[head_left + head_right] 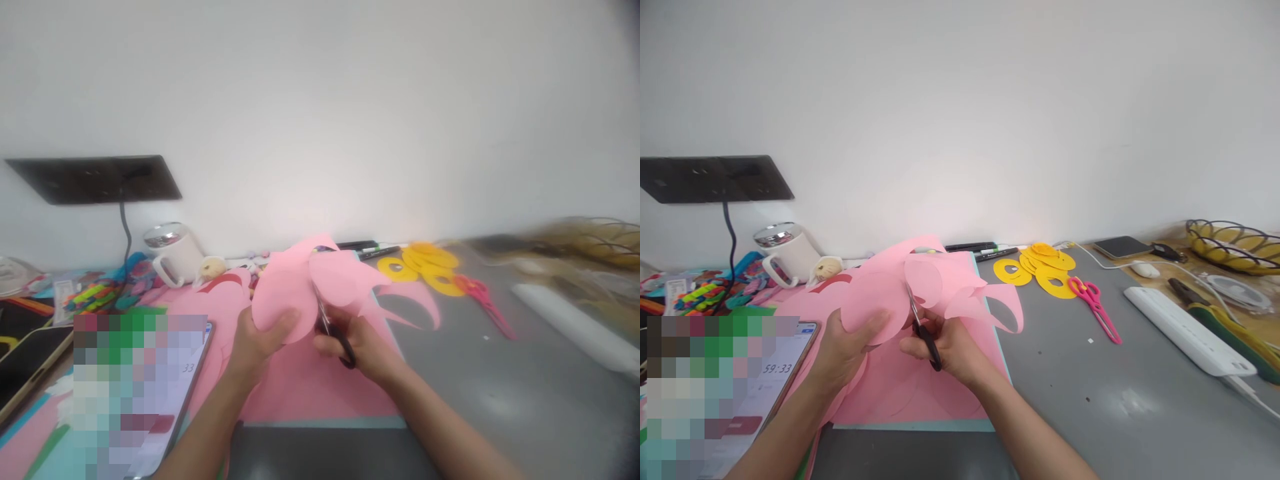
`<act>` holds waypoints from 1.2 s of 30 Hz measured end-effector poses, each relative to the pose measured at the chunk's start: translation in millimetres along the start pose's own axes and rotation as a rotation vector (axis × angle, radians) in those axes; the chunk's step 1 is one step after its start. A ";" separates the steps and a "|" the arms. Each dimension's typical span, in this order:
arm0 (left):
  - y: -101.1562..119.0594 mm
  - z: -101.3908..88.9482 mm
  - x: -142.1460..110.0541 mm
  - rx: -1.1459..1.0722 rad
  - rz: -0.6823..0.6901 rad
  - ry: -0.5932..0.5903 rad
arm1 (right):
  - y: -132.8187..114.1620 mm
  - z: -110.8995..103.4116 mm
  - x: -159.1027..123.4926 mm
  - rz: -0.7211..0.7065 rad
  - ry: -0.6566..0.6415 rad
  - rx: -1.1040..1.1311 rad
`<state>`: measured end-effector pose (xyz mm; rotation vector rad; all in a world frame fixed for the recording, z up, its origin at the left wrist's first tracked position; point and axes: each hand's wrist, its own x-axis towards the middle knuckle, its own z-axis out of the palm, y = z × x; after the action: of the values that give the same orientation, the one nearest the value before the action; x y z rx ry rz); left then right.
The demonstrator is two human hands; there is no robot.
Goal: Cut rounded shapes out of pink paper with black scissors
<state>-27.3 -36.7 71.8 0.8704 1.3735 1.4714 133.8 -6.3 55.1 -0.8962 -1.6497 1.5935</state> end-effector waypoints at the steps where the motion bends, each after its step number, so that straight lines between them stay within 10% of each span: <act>1: 0.9 0.2 -0.4 -0.002 0.004 0.000 | -0.2 0.3 -0.2 0.004 0.000 -0.001; 29: -5.6 -5.8 5.7 -0.006 0.047 -0.041 | 4.3 2.8 -3.0 0.062 0.014 0.023; 36: -3.1 -2.9 1.9 0.154 0.119 -0.281 | 1.8 5.0 -1.5 0.053 -0.004 0.071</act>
<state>-30.2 -36.0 68.2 1.2267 1.2522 1.2843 130.5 -10.2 53.1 -0.9068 -1.5737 1.6801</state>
